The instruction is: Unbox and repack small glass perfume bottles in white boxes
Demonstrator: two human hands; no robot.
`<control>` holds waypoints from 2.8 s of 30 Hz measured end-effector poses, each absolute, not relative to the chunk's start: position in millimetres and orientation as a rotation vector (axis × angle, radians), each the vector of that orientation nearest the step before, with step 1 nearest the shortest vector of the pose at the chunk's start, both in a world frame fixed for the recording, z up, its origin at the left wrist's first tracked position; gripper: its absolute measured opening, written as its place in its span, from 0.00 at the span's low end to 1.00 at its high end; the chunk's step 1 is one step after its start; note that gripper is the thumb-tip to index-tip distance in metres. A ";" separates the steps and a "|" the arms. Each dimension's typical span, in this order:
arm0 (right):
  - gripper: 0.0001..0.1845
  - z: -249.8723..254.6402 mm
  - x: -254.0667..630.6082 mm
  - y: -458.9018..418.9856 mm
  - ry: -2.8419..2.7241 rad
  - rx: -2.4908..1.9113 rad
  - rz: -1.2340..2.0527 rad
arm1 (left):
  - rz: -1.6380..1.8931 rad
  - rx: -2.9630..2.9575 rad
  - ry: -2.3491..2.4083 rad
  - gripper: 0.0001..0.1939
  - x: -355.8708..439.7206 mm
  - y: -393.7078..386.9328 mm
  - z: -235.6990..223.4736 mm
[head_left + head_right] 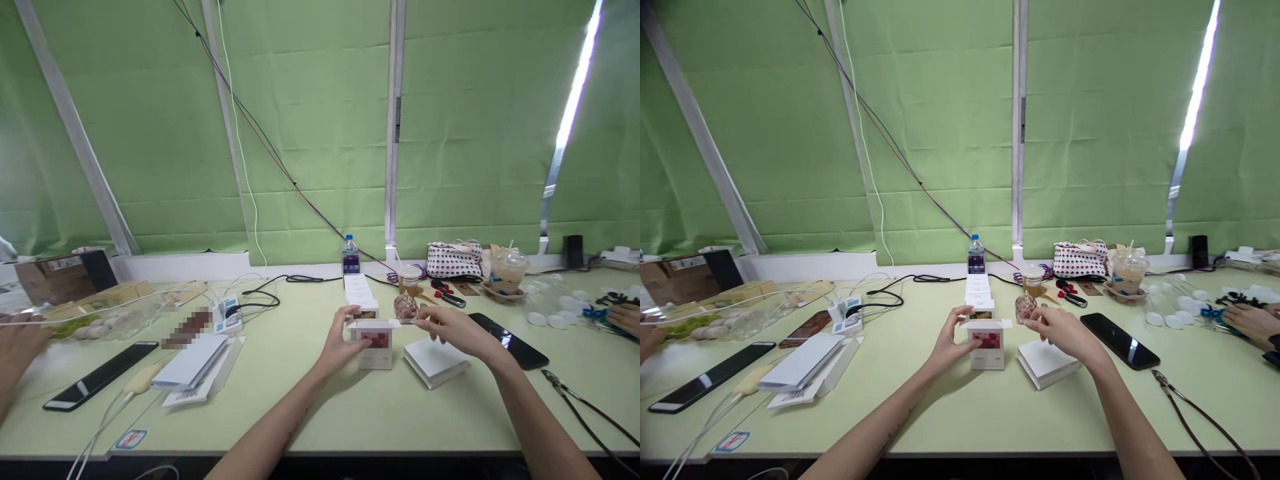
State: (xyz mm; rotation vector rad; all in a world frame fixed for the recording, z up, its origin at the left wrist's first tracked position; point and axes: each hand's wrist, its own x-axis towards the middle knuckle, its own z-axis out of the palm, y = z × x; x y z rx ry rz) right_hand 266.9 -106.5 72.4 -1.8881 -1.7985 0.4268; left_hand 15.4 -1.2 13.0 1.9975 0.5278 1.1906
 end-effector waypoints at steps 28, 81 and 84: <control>0.39 27.4 274.5 -66.5 -2.123 -2.261 0.605 | 1.452 2.686 0.154 0.24 9.1 -12.3 -15.4; 0.24 41.6 301.3 -81.9 -1.619 -1.404 1.137 | 0.552 1.472 0.485 0.27 83.8 -39.2 -36.1; 0.23 42.3 302.7 -83.5 -1.625 -1.402 1.168 | 0.540 1.390 0.428 0.26 86.8 -37.6 -39.6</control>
